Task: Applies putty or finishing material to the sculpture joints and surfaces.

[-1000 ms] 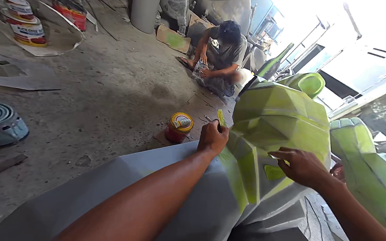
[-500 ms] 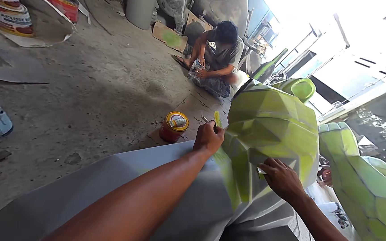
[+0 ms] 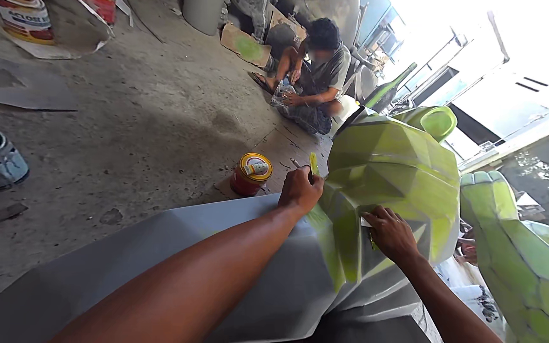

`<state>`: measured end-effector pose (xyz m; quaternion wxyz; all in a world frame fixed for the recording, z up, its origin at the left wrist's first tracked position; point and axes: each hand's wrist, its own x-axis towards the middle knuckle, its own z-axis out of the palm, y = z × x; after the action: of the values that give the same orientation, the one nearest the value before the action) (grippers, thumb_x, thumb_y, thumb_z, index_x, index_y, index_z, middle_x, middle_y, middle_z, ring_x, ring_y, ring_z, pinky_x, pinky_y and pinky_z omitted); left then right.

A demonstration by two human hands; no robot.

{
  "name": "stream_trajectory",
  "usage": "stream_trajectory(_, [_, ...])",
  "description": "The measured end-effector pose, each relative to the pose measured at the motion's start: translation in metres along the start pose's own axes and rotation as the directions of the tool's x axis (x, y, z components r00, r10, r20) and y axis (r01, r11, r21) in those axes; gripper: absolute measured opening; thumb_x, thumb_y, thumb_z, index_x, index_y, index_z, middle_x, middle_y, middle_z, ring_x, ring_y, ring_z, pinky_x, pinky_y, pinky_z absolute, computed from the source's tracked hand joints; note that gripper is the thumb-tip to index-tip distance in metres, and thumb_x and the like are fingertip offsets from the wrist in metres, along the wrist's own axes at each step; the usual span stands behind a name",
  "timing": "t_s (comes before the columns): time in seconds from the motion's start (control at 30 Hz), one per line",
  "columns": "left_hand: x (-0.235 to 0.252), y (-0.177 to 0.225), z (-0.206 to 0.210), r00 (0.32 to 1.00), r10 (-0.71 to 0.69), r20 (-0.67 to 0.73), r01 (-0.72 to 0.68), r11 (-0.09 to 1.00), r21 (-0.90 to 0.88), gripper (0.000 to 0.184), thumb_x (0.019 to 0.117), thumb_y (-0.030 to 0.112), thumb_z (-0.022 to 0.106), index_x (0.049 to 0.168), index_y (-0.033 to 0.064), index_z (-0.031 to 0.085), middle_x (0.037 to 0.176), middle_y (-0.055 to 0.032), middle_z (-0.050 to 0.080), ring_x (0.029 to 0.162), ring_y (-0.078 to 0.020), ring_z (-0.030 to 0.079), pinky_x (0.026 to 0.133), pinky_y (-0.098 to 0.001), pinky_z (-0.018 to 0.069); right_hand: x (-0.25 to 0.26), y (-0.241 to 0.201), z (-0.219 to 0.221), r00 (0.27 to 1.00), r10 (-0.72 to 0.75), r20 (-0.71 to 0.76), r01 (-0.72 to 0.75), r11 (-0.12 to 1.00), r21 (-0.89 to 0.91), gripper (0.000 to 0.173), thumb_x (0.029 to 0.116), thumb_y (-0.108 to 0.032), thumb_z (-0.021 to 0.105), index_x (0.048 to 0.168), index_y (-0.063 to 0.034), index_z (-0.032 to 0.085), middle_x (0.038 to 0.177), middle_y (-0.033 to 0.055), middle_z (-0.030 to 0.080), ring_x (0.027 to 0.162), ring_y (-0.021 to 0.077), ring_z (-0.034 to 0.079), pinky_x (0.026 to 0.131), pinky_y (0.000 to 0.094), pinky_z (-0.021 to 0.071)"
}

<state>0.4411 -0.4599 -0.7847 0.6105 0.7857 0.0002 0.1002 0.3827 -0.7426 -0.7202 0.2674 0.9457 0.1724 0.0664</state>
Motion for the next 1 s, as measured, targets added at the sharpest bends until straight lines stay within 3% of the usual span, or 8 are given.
stream_trajectory(0.23, [0.0,0.0,0.0,1.0,0.006,0.003,-0.006,1.0,0.005,0.025,0.0995,0.029,0.06,0.081,0.0111,0.062,0.068,-0.0036,0.058,0.064,-0.0195,0.06,0.06,-0.042,0.0497,-0.01,0.003,-0.011,0.986,-0.05,0.157,0.047,0.999,0.023,0.028,0.0971,-0.024,0.062,0.12,-0.0336,0.074,0.116,-0.0023,0.067,0.111,0.0194,0.062,0.091,0.0411,0.0538])
stream_trajectory(0.43, [0.001,-0.001,0.0,1.0,0.003,0.005,-0.003,1.0,-0.002,0.025,0.1,0.028,0.06,0.084,0.009,0.064,0.072,-0.006,0.062,0.069,-0.0216,0.064,0.064,-0.0447,0.0526,0.0,0.003,0.006,0.997,-0.028,-0.068,0.029,0.999,0.021,0.037,0.0905,-0.016,0.071,0.126,-0.0284,0.074,0.118,0.0043,0.068,0.108,0.0251,0.065,0.086,0.0443,0.0562])
stream_trajectory(0.67, [0.0,0.0,0.0,1.0,0.005,0.008,-0.005,1.0,0.006,0.025,0.0994,0.028,0.06,0.082,0.0096,0.063,0.07,-0.0049,0.06,0.067,-0.0209,0.063,0.062,-0.0436,0.0514,-0.006,0.002,-0.002,0.996,-0.044,0.081,0.044,0.999,0.006,0.028,0.0942,-0.025,0.066,0.119,-0.032,0.075,0.113,-0.0005,0.067,0.107,0.0205,0.063,0.087,0.0411,0.0543])
stream_trajectory(0.73, [0.001,0.0,0.0,1.0,0.004,0.008,-0.004,1.0,-0.001,0.025,0.0996,0.028,0.06,0.082,0.0096,0.062,0.07,-0.0051,0.06,0.067,-0.021,0.062,0.062,-0.0435,0.0511,-0.001,0.003,-0.006,0.998,-0.042,0.051,0.042,0.999,0.018,0.027,0.0933,-0.023,0.067,0.118,-0.0308,0.075,0.112,0.0,0.068,0.106,0.0207,0.064,0.086,0.0416,0.0549])
stream_trajectory(0.87, [0.001,-0.001,0.0,1.0,0.003,0.012,-0.003,1.0,0.005,0.025,0.0997,0.029,0.06,0.083,0.0098,0.063,0.07,-0.005,0.061,0.068,-0.021,0.063,0.063,-0.0436,0.0515,0.003,0.006,0.005,0.996,-0.044,-0.078,0.043,0.999,-0.015,0.042,0.0889,-0.015,0.074,0.129,-0.0285,0.072,0.12,0.0039,0.067,0.109,0.0249,0.064,0.087,0.0429,0.0557])
stream_trajectory(1.0, [0.001,0.0,0.0,1.0,0.001,0.016,-0.001,1.0,0.01,0.026,0.1,0.029,0.06,0.082,0.0099,0.062,0.069,-0.0049,0.059,0.067,-0.0209,0.062,0.062,-0.0432,0.0505,0.0,0.002,0.009,0.998,-0.049,-0.035,0.048,0.998,-0.048,0.044,0.0887,-0.013,0.073,0.13,-0.0285,0.071,0.127,0.0044,0.065,0.118,0.0252,0.061,0.095,0.0428,0.0541])
